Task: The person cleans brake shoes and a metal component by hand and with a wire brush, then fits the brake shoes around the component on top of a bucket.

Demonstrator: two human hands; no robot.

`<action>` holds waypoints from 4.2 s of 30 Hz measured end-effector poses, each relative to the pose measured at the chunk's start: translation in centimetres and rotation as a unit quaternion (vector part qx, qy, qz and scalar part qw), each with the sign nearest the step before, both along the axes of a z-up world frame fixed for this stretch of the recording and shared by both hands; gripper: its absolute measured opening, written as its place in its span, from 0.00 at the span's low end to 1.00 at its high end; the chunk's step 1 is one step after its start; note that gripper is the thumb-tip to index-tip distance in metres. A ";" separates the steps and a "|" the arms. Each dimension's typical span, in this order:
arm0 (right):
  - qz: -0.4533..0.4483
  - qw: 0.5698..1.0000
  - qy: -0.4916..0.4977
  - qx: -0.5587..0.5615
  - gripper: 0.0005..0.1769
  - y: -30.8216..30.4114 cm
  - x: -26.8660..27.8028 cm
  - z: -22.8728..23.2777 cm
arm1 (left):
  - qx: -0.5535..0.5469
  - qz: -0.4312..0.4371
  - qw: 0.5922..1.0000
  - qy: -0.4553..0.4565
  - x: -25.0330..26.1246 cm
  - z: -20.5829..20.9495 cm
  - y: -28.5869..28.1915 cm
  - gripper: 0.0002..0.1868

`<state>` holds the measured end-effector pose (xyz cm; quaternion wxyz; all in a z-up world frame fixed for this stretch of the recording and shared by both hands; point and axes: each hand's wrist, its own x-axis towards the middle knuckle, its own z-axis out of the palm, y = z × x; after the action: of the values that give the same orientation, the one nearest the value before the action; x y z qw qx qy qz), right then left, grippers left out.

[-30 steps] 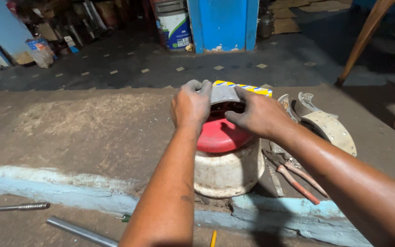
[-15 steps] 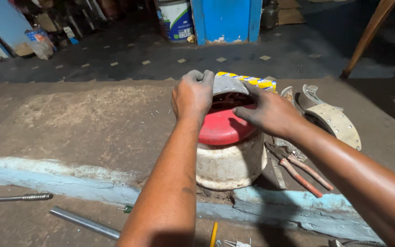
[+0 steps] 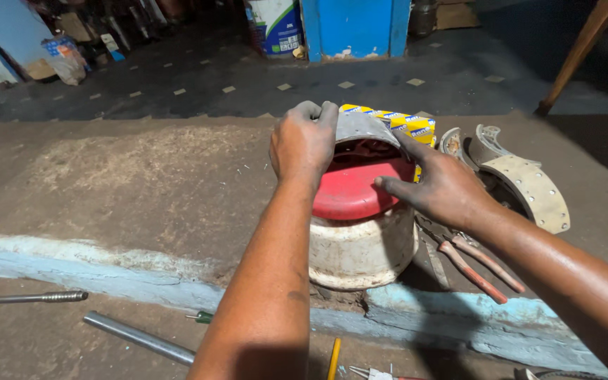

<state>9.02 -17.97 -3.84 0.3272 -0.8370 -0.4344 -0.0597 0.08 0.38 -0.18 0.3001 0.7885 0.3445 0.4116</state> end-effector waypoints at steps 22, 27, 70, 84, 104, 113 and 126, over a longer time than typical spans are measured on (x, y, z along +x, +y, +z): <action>0.096 0.969 -0.223 0.052 0.47 1.0 0.4 0.0 | 0.023 0.006 1.000 0.001 0.3 -0.2 0.5 0.22; -0.027 0.989 -0.109 -0.094 0.47 3.0 -0.1 2.7 | 0.025 0.001 1.000 0.002 0.2 0.2 0.2 0.24; -0.127 0.985 -0.086 -0.084 0.26 0.8 0.7 1.0 | 0.028 -0.005 1.000 0.015 -0.2 0.1 0.0 0.22; 0.003 0.965 -0.248 0.083 0.30 1.0 -1.7 1.0 | 0.038 -0.003 0.999 0.001 -0.1 0.1 0.0 0.22; 0.027 0.994 -0.056 0.087 0.20 2.7 3.8 2.1 | 0.072 -0.010 0.997 -0.039 -0.5 -0.5 -0.6 0.21; 0.009 0.998 -0.047 0.040 0.20 3.3 4.4 2.3 | 0.065 -0.001 0.998 -0.022 -0.6 -0.5 -0.7 0.20; 0.047 0.977 -0.186 0.094 0.24 3.1 -0.7 2.4 | 0.063 -0.036 0.996 -0.045 -0.4 -0.8 0.0 0.26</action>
<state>8.29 -14.91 -1.46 0.3204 -0.7556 -0.5189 -0.2391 -0.37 0.38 -1.02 0.2798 0.7985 0.2756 0.4563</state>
